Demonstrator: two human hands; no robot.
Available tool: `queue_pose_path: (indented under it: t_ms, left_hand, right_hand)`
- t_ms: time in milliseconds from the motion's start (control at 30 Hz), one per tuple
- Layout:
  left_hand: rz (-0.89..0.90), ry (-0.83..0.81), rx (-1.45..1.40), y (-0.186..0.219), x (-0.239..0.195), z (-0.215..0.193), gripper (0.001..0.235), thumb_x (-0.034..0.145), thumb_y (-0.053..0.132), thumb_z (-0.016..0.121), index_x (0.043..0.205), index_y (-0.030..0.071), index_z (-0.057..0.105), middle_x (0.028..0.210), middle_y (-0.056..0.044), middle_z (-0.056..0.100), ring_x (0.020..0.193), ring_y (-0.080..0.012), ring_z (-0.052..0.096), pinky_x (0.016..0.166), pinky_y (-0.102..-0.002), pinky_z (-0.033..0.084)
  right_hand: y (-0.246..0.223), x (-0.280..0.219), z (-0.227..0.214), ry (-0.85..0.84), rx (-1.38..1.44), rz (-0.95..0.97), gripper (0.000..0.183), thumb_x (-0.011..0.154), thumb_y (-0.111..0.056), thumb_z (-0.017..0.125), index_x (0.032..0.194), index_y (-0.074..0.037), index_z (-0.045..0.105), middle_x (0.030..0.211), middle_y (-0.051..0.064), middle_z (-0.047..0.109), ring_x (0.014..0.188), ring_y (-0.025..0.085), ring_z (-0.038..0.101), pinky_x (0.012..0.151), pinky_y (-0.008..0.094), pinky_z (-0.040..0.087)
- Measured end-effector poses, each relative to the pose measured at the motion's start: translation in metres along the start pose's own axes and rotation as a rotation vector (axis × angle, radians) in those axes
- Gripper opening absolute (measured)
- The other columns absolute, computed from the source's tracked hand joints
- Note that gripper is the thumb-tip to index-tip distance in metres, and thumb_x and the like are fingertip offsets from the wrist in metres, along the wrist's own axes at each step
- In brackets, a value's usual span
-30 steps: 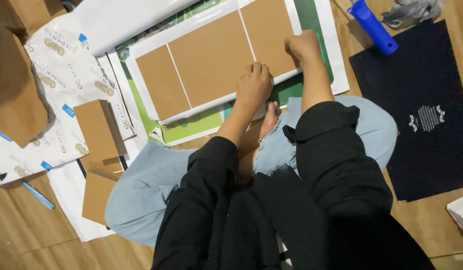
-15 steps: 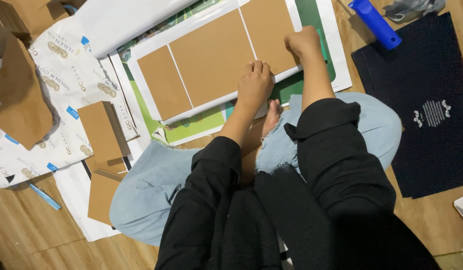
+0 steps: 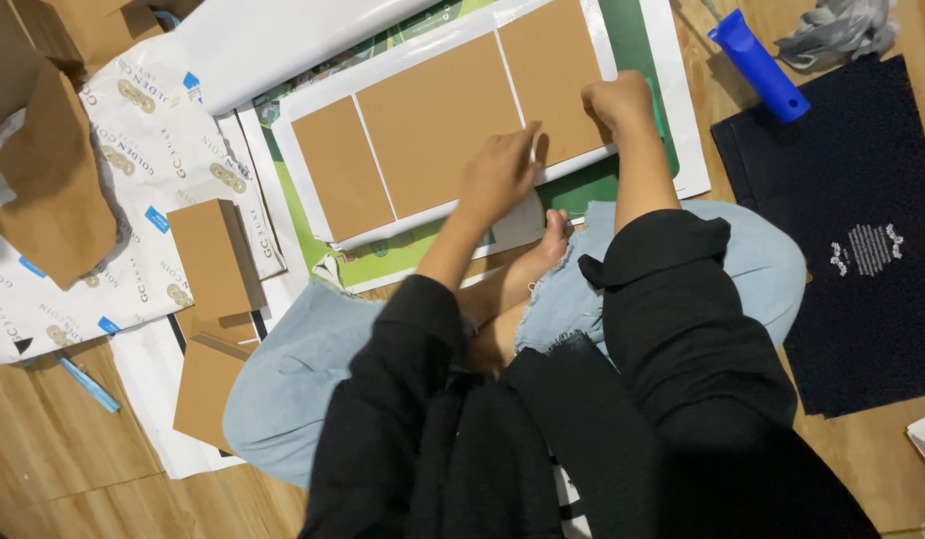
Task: Assembling a folder by aligning cardboard panels on a sheet and applying adhesive with a roller.
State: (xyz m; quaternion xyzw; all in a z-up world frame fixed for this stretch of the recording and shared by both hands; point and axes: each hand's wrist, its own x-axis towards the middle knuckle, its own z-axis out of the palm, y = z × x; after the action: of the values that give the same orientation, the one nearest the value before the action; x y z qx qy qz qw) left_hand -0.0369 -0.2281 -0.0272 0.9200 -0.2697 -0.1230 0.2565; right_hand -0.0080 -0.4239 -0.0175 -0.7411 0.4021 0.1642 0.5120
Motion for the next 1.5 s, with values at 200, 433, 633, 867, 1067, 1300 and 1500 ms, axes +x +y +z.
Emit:
queue_pose_path:
  t_ms: [200,433,633,867,1067,1300,1500]
  left_hand:
    - [0.089,0.281,0.147,-0.100,-0.044,-0.049,0.031,0.087,0.020,0.057,0.117,0.015,0.059,0.120,-0.012,0.058,0.107,-0.0331,0.056,0.082,-0.045,0.050]
    - [-0.395,-0.087,0.482,-0.215,-0.134,-0.120,0.055,0.077,0.025,0.062,0.129,0.019,0.048,0.130,-0.013,0.047,0.120,-0.0358,0.047,0.087,-0.048,0.051]
    - [-0.747,-0.110,0.078,-0.240,-0.145,-0.120,0.084,0.069,0.035,0.078,0.140,0.007,0.040,0.135,-0.028,0.042,0.124,-0.0454,0.043,0.095,-0.058,0.043]
    - [-0.565,-0.034,0.199,-0.147,-0.117,-0.132,0.080,0.071,0.030,0.078,0.138,0.007,0.041,0.140,-0.025,0.036,0.130,-0.0441,0.034,0.098,-0.054,0.041]
    - [-0.460,-0.131,0.349,-0.130,-0.111,-0.125,0.087,0.068,0.033,0.080,0.141,0.010,0.038,0.145,-0.025,0.030,0.135,-0.0444,0.026,0.106,-0.051,0.033]
    - [-0.447,-0.130,0.346,-0.160,-0.104,-0.101,0.092,0.064,0.034,0.082,0.140,0.010,0.037,0.144,-0.026,0.032,0.133,-0.0441,0.029,0.104,-0.049,0.036]
    - [-0.447,-0.135,0.328,-0.146,-0.109,-0.109,0.090,0.066,0.030,0.082,0.140,0.007,0.036,0.143,-0.028,0.031,0.133,-0.0458,0.029,0.103,-0.050,0.036]
  right_hand:
    - [0.030,0.054,0.022,0.154,-0.041,-0.079,0.027,0.046,-0.017,0.058,0.069,-0.008,0.069,0.063,-0.001,0.063,0.063,0.013,0.064,0.048,0.033,0.047]
    - [0.026,0.036,0.023,0.196,-0.089,-0.234,0.032,0.060,-0.005,0.059,0.089,0.006,0.067,0.073,0.022,0.065,0.072,0.041,0.066,0.050,0.050,0.052]
    - [0.005,-0.021,0.022,0.271,-0.336,-0.271,0.052,0.077,-0.015,0.064,0.122,-0.001,0.042,0.113,0.029,0.056,0.111,0.046,0.053,0.095,0.052,0.042]
    - [0.003,-0.037,0.023,0.333,-0.353,-0.331,0.053,0.079,-0.009,0.064,0.123,-0.004,0.036,0.114,0.029,0.047,0.114,0.049,0.048,0.096,0.052,0.040]
    - [0.008,-0.033,0.028,0.385,-0.396,-0.346,0.054,0.079,-0.011,0.066,0.125,-0.004,0.037,0.113,0.031,0.048,0.113,0.050,0.049,0.095,0.054,0.040]
    - [0.017,-0.012,0.027,0.375,-0.365,-0.376,0.054,0.079,-0.008,0.065,0.125,-0.001,0.039,0.112,0.032,0.047,0.112,0.050,0.049,0.093,0.055,0.040]
    - [0.020,-0.008,0.026,0.370,-0.364,-0.366,0.053,0.080,-0.008,0.065,0.125,-0.002,0.039,0.112,0.030,0.048,0.111,0.050,0.048,0.089,0.055,0.042]
